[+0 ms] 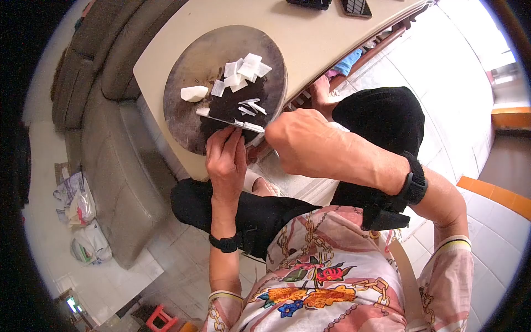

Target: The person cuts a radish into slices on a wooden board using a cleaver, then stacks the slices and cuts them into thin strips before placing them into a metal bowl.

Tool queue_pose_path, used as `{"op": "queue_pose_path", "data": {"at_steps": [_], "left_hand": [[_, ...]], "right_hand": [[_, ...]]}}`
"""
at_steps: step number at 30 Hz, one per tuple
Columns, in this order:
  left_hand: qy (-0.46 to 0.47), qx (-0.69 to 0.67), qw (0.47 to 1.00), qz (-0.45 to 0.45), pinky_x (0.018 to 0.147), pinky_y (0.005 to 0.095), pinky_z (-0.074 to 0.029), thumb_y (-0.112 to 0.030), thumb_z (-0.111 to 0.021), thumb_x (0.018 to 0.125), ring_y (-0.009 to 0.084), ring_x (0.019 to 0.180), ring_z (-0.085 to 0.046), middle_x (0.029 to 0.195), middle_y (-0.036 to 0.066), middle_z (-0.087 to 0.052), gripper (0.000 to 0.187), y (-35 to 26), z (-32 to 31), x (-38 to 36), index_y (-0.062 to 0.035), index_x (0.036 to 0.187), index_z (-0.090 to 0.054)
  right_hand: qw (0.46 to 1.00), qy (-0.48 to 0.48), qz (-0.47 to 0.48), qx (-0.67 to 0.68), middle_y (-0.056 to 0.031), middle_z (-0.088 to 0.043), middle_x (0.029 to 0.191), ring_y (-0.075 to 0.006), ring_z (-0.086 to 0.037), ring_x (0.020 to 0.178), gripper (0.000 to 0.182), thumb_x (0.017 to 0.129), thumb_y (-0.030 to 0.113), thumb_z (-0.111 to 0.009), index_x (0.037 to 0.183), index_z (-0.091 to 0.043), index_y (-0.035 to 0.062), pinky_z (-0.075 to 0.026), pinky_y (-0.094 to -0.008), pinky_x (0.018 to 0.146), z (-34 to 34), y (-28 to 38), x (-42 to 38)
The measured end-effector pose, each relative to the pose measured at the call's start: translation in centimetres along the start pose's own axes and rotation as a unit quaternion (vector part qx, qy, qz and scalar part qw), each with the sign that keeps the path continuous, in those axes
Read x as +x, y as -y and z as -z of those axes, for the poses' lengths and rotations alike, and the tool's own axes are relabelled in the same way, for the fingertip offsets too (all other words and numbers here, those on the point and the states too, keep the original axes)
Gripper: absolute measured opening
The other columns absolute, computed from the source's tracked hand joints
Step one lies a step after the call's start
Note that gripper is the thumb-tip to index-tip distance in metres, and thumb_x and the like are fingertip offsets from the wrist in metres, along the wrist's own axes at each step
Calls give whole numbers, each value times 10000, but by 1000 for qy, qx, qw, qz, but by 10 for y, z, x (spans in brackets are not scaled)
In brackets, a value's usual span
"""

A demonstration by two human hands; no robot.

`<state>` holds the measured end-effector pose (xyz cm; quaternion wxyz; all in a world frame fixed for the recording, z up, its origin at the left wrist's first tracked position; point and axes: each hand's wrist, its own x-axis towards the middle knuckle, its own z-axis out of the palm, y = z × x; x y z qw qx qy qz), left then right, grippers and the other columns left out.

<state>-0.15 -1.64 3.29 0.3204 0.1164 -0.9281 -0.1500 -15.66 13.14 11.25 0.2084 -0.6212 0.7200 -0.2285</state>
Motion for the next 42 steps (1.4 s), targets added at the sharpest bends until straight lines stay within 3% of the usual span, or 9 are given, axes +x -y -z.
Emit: {"op": "queue_pose_path", "data": {"at_steps": [10,12,19,21,25,27,31,33,42], "left_hand": [[-1,-12,1000,12,838,420,-480,14,-647,806,336,943,-592,1008,148,-620,206,-1,-3,-3,19,1012,-649],[-1,-3,1000,7,830,416,-483,9,-655,800,331,944,-591,1017,142,-618,207,-1,-2,-3,19,1006,-647],[0,12,1000,2,819,414,-488,6,-664,790,328,940,-589,1017,142,-615,190,-1,-2,-3,24,979,-651],[-2,10,1000,0,817,414,-488,7,-665,788,328,938,-589,1015,142,-614,189,1,-3,-4,25,976,-652],[5,11,1000,-1,815,412,-487,13,-665,786,329,938,-590,1015,141,-612,187,1,-3,-4,23,973,-653],[6,2,1000,7,828,418,-483,14,-650,800,336,943,-588,1020,149,-612,202,-1,-2,-3,19,1002,-652],[-5,-7,1000,17,845,420,-478,16,-631,817,341,949,-587,1029,154,-611,223,-1,-5,-5,9,1040,-649],[-3,-7,1000,16,843,420,-478,15,-631,817,342,948,-587,1028,155,-611,220,-1,-3,-5,11,1037,-650],[-4,0,1000,7,827,419,-483,25,-636,804,346,940,-590,1015,160,-612,214,-3,-3,-3,20,1016,-658]], "right_hand": [[997,-66,6,-24,-248,-608,645,-404,-652,659,118,611,60,-646,654,-641,-49,-525,-453,575,-18,6,16],[997,-60,-3,-41,-229,-558,581,-398,-616,616,98,638,-19,-605,707,-548,-59,-484,-453,565,-22,3,12],[998,-30,-22,-52,-240,-604,633,-391,-651,633,103,615,59,-640,648,-638,-39,-523,-448,553,-11,13,4],[998,-25,2,-51,-224,-561,578,-396,-612,600,98,634,-27,-600,692,-530,-64,-478,-447,550,-9,15,5],[998,-33,17,-43,-225,-572,592,-397,-616,608,95,637,-21,-598,690,-540,-74,-490,-442,564,-9,13,11],[998,-41,18,-49,-218,-625,661,-379,-660,667,81,630,50,-633,666,-649,-21,-532,-440,588,-13,14,17],[997,-57,-5,-43,-227,-626,673,-385,-660,683,103,630,59,-645,677,-652,-32,-532,-440,591,-23,10,21],[992,-121,20,-13,-230,-547,571,-398,-601,583,91,668,-7,-602,723,-564,-69,-461,-449,522,-29,3,15],[999,-39,-11,-20,-221,-550,556,-399,-604,573,76,669,-12,-590,716,-545,-52,-474,-452,533,-17,0,3]]}}
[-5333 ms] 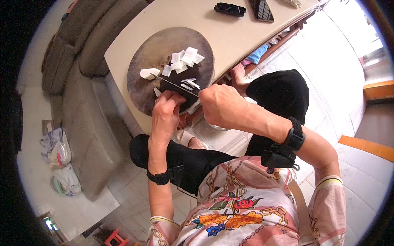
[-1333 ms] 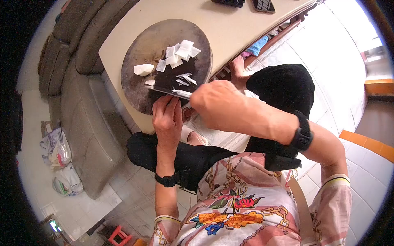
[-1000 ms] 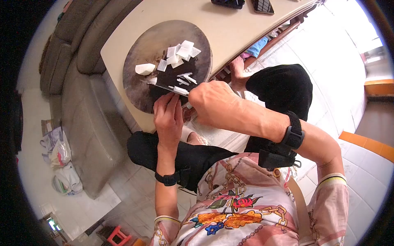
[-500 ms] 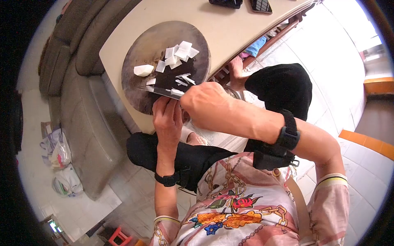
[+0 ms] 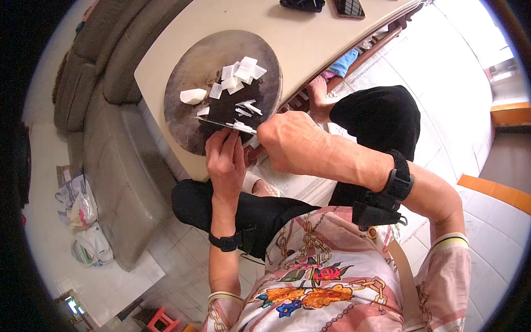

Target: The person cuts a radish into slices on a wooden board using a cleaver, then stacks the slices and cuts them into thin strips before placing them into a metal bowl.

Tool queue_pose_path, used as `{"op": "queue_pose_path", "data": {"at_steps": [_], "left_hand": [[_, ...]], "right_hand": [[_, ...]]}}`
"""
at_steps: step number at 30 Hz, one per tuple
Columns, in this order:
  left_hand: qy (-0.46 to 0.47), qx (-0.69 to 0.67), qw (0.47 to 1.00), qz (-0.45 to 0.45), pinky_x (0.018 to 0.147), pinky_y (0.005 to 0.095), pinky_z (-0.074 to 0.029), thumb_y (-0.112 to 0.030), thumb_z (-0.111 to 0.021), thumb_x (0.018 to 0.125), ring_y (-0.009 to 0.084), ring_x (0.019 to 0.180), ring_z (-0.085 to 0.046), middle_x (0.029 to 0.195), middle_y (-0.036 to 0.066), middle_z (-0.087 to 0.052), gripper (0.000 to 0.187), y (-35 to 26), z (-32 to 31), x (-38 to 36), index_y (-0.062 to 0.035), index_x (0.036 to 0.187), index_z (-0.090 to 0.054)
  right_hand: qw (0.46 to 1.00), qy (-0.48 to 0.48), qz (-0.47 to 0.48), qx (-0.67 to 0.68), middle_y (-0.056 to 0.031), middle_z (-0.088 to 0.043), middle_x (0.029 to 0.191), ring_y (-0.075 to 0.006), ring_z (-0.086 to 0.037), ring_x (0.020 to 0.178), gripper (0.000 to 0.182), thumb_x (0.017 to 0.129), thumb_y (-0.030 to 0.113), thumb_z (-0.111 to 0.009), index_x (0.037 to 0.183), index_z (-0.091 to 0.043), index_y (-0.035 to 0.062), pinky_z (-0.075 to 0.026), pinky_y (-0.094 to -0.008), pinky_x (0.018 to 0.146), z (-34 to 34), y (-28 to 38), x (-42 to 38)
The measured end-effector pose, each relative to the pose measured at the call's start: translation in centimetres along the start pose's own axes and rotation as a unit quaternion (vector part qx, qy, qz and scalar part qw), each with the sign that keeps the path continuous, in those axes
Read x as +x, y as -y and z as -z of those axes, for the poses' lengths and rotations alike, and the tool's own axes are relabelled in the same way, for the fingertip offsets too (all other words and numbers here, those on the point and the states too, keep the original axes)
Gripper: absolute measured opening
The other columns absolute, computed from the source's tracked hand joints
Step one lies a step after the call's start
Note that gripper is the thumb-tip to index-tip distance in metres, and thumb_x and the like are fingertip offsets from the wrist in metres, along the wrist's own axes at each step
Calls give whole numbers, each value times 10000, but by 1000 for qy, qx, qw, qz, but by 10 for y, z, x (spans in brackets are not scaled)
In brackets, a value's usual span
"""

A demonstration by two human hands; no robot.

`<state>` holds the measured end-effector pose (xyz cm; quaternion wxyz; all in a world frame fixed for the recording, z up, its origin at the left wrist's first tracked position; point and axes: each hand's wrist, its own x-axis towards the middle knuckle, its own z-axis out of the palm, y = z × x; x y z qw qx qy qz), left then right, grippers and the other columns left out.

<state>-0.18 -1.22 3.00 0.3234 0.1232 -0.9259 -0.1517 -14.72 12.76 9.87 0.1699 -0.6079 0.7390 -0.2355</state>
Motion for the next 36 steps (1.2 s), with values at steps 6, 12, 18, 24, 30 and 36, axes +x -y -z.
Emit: {"op": "queue_pose_path", "data": {"at_steps": [6,12,18,24,30,36], "left_hand": [[5,2,1000,3,826,427,-485,30,-635,801,345,950,-587,1024,154,-608,220,3,-1,-3,11,1020,-652],[9,-6,1000,8,832,425,-486,25,-636,806,340,967,-583,1048,150,-603,232,2,-2,-3,6,1038,-644],[-6,-3,1000,1,835,419,-487,17,-632,822,339,968,-586,1063,151,-607,221,3,-2,-4,7,1042,-645],[1,5,1000,-3,837,417,-489,14,-634,824,336,970,-593,1061,153,-617,217,4,-2,-5,16,1040,-648],[-3,6,1000,-4,832,416,-492,15,-638,820,335,962,-597,1044,151,-626,212,3,-2,-3,18,1032,-654],[-4,3,1000,-4,824,418,-490,24,-643,814,328,945,-597,1035,143,-627,219,3,-2,-3,16,1033,-654]], "right_hand": [[998,-1,53,-17,-230,-570,581,-405,-619,608,97,625,-9,-608,695,-561,-57,-486,-454,557,2,-1,10],[1000,14,3,-3,-239,-623,677,-398,-658,703,136,629,76,-672,678,-647,-48,-532,-448,604,1,11,25],[1000,-19,-2,7,-234,-559,583,-399,-616,602,69,663,-8,-600,690,-558,-56,-488,-446,548,-3,0,12],[1000,12,-4,22,-225,-561,571,-397,-612,576,78,684,-6,-601,710,-544,-52,-489,-445,538,3,-3,5],[999,19,17,22,-229,-559,571,-405,-616,591,83,692,-2,-603,712,-543,-57,-489,-447,534,7,-7,6],[999,18,17,34,-258,-604,653,-415,-646,675,95,618,27,-634,651,-628,-62,-525,-456,608,9,-6,12]]}}
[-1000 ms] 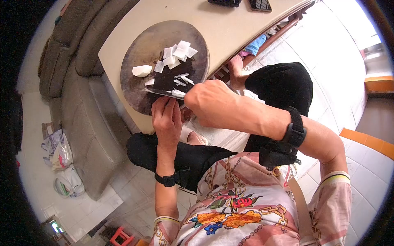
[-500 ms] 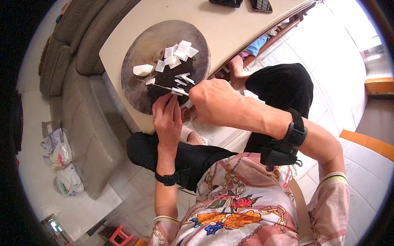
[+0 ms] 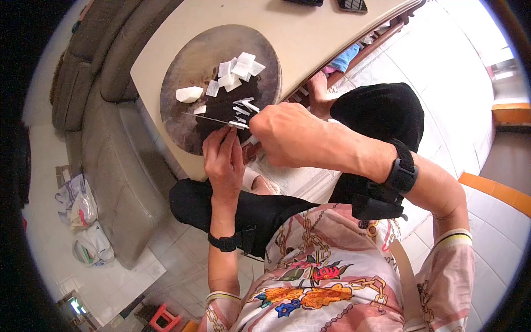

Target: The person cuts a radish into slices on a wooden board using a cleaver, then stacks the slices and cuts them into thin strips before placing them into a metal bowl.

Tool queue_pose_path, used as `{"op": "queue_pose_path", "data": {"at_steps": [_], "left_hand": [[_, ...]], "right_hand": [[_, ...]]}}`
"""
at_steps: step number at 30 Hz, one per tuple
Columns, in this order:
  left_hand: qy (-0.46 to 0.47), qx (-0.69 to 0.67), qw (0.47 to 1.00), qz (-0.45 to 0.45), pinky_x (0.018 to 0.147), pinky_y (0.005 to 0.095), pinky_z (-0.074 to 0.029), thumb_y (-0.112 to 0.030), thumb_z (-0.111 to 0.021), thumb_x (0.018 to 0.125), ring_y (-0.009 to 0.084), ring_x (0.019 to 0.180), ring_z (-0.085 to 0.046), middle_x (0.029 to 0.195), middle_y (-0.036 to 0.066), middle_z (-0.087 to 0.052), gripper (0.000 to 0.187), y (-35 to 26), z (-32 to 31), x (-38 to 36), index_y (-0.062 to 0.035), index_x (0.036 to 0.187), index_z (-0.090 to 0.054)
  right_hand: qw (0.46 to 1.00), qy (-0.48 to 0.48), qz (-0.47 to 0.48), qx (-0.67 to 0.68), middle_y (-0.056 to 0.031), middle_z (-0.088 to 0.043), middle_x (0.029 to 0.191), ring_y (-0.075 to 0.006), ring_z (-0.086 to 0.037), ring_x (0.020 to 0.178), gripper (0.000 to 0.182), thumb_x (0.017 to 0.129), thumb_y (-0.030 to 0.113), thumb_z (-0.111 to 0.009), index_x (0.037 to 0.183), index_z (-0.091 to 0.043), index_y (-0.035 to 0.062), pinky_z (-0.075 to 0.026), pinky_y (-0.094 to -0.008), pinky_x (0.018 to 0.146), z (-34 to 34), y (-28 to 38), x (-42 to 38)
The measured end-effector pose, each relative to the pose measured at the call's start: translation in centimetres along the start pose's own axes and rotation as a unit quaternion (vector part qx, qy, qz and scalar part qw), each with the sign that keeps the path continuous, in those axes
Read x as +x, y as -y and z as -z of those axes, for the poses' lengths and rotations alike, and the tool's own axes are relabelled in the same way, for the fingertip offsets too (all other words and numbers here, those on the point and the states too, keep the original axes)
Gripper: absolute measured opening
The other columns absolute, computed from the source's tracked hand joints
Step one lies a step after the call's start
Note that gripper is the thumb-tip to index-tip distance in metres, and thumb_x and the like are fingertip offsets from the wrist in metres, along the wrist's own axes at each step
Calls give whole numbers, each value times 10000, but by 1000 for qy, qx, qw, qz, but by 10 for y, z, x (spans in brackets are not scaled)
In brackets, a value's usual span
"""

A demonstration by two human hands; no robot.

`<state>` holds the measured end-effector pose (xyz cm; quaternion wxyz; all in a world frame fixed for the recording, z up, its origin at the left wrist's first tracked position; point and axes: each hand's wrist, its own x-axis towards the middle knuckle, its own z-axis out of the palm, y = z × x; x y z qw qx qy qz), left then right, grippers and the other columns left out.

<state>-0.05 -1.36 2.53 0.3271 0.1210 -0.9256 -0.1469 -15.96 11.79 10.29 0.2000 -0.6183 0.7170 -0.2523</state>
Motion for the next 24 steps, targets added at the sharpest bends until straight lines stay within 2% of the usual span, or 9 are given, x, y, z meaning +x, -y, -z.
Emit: {"op": "queue_pose_path", "data": {"at_steps": [7,9,13,15,24], "left_hand": [[4,-10,1000,12,819,420,-493,37,-670,776,333,955,-588,1047,141,-624,239,-2,0,0,22,1015,-657],[4,-12,1000,14,818,422,-492,33,-667,781,335,953,-587,1045,141,-622,230,-3,1,0,22,1010,-655],[0,-5,1000,14,798,416,-495,17,-647,809,338,939,-592,1025,150,-613,165,-4,2,3,21,974,-646],[-1,0,1000,9,795,414,-496,18,-644,810,340,932,-594,1022,155,-614,164,-4,2,2,24,974,-642],[-7,32,999,3,795,404,-495,7,-635,815,344,928,-602,1024,160,-625,185,-7,5,-1,32,998,-644]], "right_hand": [[999,33,17,-24,-238,-621,681,-390,-656,705,139,626,68,-680,681,-641,-54,-528,-440,621,1,5,17],[999,4,47,-24,-247,-581,613,-405,-633,628,53,610,13,-606,609,-588,-37,-500,-440,562,-1,7,22],[998,2,51,-21,-248,-594,630,-402,-640,639,60,619,25,-609,638,-611,-32,-510,-437,583,0,6,23],[1000,-19,12,-10,-247,-595,633,-399,-642,647,66,627,24,-611,648,-613,-38,-511,-435,586,-3,-3,21],[1000,-10,17,-6,-233,-589,629,-388,-637,632,73,656,24,-604,652,-587,-47,-509,-426,573,-8,-12,16]]}}
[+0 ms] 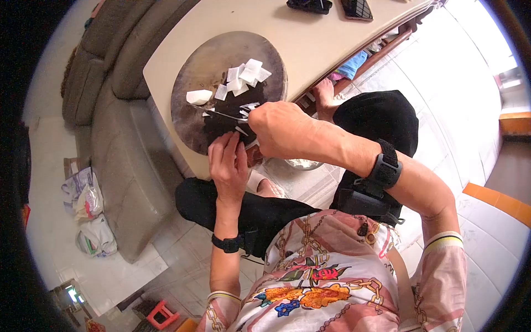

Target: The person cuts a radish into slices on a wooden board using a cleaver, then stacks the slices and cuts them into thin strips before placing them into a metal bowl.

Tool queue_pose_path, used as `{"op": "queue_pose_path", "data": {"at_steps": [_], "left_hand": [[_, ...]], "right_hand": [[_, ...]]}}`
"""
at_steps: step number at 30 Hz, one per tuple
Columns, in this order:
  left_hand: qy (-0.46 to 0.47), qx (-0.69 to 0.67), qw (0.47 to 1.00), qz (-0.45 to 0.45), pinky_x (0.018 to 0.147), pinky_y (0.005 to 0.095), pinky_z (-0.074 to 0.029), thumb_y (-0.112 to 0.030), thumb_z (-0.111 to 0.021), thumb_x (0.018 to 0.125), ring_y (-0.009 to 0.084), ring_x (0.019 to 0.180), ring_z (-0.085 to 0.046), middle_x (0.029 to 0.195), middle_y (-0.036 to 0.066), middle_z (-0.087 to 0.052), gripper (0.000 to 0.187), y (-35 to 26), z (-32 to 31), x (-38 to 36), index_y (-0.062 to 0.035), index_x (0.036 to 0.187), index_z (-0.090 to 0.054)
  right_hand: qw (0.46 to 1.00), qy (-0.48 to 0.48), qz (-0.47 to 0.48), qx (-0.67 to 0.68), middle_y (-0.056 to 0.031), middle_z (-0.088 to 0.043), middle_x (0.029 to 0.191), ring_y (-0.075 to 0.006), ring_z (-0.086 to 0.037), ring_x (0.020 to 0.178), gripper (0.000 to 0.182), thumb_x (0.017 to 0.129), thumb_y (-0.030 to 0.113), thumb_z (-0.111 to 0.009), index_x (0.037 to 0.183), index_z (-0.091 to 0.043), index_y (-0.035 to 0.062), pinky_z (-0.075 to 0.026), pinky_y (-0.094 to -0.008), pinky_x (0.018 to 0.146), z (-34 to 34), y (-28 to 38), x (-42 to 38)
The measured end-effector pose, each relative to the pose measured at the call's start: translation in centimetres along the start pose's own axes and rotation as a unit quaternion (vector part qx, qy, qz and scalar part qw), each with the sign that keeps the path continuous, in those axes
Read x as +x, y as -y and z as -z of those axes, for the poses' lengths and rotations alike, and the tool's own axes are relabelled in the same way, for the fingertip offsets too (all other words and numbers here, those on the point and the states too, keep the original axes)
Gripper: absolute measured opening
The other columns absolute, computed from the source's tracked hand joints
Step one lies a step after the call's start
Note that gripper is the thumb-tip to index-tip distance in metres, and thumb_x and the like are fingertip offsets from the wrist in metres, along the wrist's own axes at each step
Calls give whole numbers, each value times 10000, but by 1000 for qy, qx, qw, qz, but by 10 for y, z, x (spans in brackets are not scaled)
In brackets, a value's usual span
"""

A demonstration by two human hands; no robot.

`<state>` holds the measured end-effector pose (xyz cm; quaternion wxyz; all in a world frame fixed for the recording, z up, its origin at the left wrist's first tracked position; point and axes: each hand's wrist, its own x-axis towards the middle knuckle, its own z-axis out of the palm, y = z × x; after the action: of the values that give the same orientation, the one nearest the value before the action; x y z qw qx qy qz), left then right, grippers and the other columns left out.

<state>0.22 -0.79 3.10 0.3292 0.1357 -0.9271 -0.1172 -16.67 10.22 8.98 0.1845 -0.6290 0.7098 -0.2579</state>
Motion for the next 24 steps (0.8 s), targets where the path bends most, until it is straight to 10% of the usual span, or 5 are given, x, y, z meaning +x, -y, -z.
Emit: {"op": "queue_pose_path", "data": {"at_steps": [24], "left_hand": [[31,10,999,-14,877,408,-468,-6,-655,815,306,1018,-584,1080,113,-635,223,2,0,0,5,1037,-666]], "right_hand": [[994,21,-100,35,-295,-587,646,-432,-641,667,162,666,77,-642,649,-632,-84,-527,-465,603,3,29,-18]]}}
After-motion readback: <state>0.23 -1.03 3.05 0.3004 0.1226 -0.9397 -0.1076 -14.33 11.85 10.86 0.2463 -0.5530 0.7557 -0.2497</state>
